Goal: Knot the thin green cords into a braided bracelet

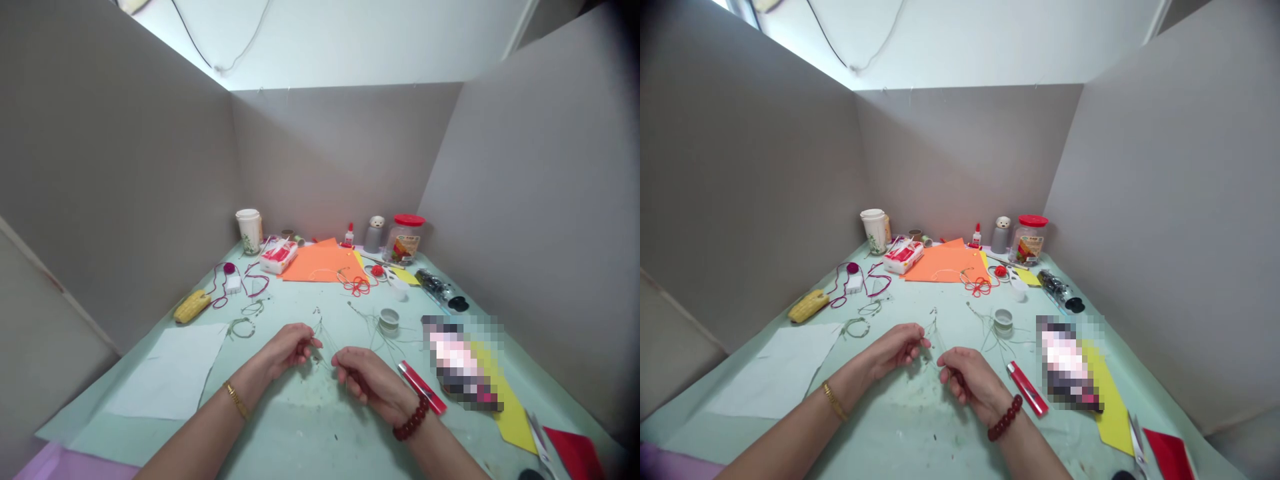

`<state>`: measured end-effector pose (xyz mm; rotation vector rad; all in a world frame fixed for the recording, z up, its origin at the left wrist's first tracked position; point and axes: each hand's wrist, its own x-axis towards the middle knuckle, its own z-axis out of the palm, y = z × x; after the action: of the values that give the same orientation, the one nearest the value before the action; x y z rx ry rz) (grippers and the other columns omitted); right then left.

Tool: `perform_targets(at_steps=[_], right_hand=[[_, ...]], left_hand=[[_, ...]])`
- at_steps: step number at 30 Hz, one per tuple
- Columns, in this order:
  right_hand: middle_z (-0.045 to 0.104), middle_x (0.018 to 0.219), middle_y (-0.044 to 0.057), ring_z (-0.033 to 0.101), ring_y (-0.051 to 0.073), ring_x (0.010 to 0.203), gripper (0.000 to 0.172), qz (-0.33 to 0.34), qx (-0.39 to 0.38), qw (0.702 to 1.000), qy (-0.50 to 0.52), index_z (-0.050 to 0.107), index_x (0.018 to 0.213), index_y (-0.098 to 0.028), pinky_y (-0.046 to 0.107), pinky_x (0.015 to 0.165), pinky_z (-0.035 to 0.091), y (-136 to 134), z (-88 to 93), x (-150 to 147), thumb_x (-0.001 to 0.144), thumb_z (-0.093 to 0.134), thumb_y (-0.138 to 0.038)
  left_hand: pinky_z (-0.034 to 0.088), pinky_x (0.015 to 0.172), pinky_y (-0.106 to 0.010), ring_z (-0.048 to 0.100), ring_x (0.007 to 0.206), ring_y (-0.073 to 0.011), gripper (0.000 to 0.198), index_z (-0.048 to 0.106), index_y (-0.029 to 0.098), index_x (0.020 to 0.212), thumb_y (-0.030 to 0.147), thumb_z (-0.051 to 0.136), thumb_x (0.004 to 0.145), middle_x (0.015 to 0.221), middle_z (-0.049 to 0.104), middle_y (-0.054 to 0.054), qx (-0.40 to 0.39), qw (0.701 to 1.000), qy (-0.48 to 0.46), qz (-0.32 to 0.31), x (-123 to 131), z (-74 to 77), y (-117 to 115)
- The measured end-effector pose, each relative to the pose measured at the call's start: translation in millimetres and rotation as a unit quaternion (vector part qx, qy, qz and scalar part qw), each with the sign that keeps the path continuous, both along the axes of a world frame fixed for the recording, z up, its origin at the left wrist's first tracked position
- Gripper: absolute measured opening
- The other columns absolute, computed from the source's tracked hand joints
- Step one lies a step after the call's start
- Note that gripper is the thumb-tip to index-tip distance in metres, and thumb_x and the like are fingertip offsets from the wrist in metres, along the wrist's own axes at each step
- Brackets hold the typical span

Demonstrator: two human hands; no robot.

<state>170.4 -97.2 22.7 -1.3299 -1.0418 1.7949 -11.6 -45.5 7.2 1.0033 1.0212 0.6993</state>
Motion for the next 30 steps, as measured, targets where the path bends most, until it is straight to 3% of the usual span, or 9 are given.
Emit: perform_targets(at_steps=[7,16,21,24,27,29,30], right_hand=[[0.054,0.058,-0.002,0.035,0.003,0.037,0.02,0.0,0.005,1.0,-0.024,0.058,0.078,-0.013,0.015,0.032,0.022,-11,-0.2,10,0.071,0.056,-0.032],[0.047,0.048,-0.006,0.032,0.004,0.032,0.016,0.007,0.053,0.985,-0.163,0.054,0.071,-0.017,0.018,0.032,0.02,-16,6.2,6,0.075,0.049,-0.032],[0.054,0.05,-0.001,0.04,0.008,0.039,0.021,-0.005,0.166,0.931,-0.325,0.049,0.058,-0.018,0.021,0.04,0.027,-13,9.4,9,0.076,0.047,-0.027],[0.059,0.058,0.002,0.049,0.012,0.048,0.02,0.014,0.211,0.902,-0.375,0.055,0.061,-0.018,0.024,0.048,0.034,-7,16.6,15,0.077,0.046,-0.027],[0.066,0.086,0.008,0.056,0.021,0.077,0.019,-0.061,0.318,0.825,-0.463,0.064,0.082,-0.017,0.03,0.071,0.04,6,23.8,15,0.077,0.047,-0.024],[0.064,0.1,0.012,0.052,0.026,0.095,0.025,-0.109,0.379,0.765,-0.51,0.065,0.091,-0.016,0.035,0.085,0.035,16,25.0,8,0.079,0.046,-0.025],[0.064,0.098,0.012,0.051,0.027,0.096,0.026,-0.103,0.381,0.761,-0.515,0.066,0.089,-0.015,0.036,0.086,0.034,22,23.9,2,0.08,0.045,-0.028]], left_hand=[[0.014,0.039,-0.017,0.029,0.041,-0.0013,0.022,0.05,0.017,0.08,0.034,0.057,0.069,0.058,0.042,0.007,0.005,1.0,0.03,-0.005,-2,5.5,-8],[0.018,0.035,-0.018,0.028,0.033,-0.0028,0.023,0.049,0.017,0.08,0.04,0.052,0.074,0.052,0.048,0.007,0.089,0.988,0.128,-0.011,-3,0.1,-26],[0.021,0.033,-0.018,0.033,0.032,-0.0033,0.021,0.047,0.017,0.077,0.038,0.05,0.076,0.059,0.057,0.003,0.1,0.986,0.131,-0.002,1,2.1,-37],[0.027,0.034,-0.017,0.04,0.034,-0.0039,0.022,0.046,0.017,0.078,0.038,0.051,0.076,0.067,0.062,-0.001,0.074,0.992,0.104,-0.006,3,2.8,-43],[0.03,0.035,-0.017,0.045,0.037,-0.0046,0.022,0.045,0.017,0.077,0.038,0.052,0.075,0.073,0.064,-0.003,0.059,0.995,0.079,-0.011,10,1.3,-46],[0.032,0.035,-0.017,0.049,0.039,-0.0052,0.021,0.045,0.017,0.076,0.037,0.052,0.076,0.079,0.065,-0.005,0.062,0.996,0.064,-0.015,17,-0.5,-47],[0.032,0.035,-0.017,0.051,0.041,-0.0055,0.021,0.045,0.016,0.076,0.036,0.051,0.076,0.082,0.064,-0.005,0.067,0.996,0.058,-0.016,22,-1.4,-48]])
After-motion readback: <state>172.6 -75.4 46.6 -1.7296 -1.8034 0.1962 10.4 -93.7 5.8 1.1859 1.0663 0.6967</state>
